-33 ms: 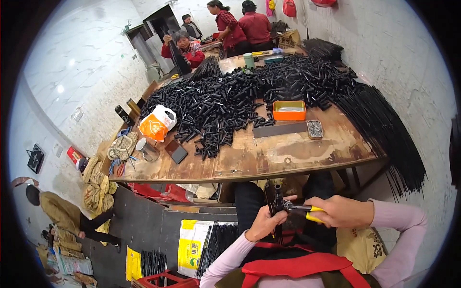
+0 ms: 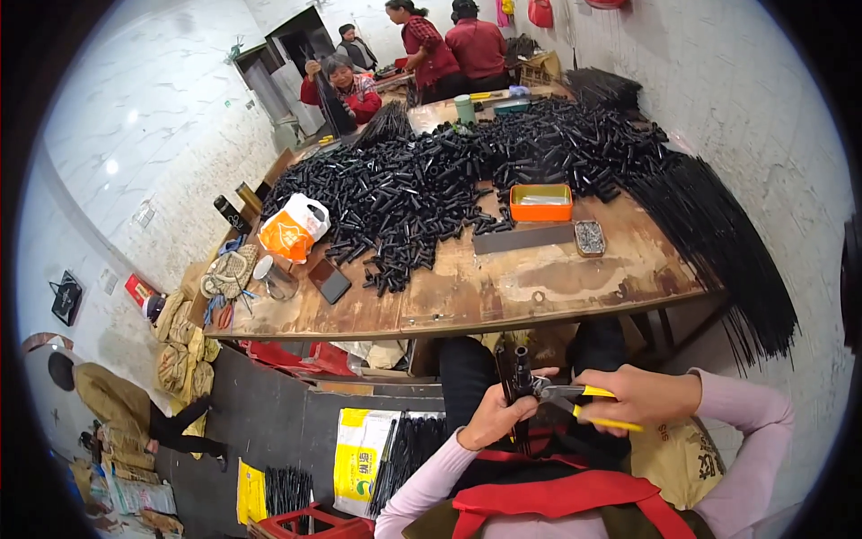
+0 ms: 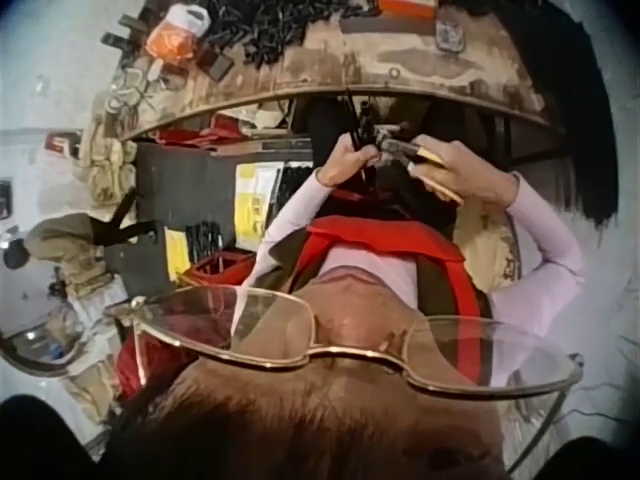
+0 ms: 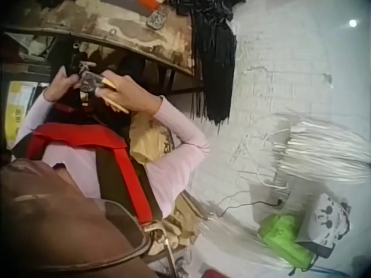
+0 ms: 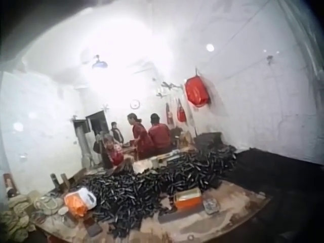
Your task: Assembling, bundling, and cutting black wires using pliers at an industrial workbench.
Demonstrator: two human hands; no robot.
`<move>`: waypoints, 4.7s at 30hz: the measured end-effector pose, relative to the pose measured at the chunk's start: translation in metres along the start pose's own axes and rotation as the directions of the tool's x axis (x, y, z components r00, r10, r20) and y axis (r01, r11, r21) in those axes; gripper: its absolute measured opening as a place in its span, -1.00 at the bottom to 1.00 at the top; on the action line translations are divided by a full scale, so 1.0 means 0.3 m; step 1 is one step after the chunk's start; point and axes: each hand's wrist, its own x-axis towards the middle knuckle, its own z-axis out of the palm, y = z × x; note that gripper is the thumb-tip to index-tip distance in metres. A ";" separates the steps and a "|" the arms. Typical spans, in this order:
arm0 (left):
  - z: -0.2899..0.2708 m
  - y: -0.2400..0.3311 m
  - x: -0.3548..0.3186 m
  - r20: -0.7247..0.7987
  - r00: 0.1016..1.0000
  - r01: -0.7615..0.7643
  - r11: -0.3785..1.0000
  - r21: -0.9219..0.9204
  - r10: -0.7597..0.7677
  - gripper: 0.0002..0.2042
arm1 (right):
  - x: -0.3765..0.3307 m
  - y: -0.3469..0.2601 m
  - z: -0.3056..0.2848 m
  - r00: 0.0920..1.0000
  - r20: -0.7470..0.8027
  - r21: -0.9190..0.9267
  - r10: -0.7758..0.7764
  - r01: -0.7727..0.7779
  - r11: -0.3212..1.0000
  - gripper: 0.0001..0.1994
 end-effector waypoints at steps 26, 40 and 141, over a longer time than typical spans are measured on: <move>-0.035 -0.033 0.025 0.100 0.993 -0.057 0.998 -0.014 0.059 -0.65 | 0.005 0.083 0.133 0.979 0.118 0.701 0.167 -0.201 0.684 -0.52; -0.027 -0.042 0.043 -0.179 0.975 -0.116 0.989 0.090 0.131 -0.72 | 0.094 0.041 0.012 0.999 0.046 0.058 0.022 -0.024 0.998 -0.56; -0.016 0.057 0.089 -0.216 0.975 -0.028 0.992 0.125 0.055 -0.57 | 0.093 0.137 0.011 0.737 -0.399 -0.679 -0.545 0.161 0.716 -0.46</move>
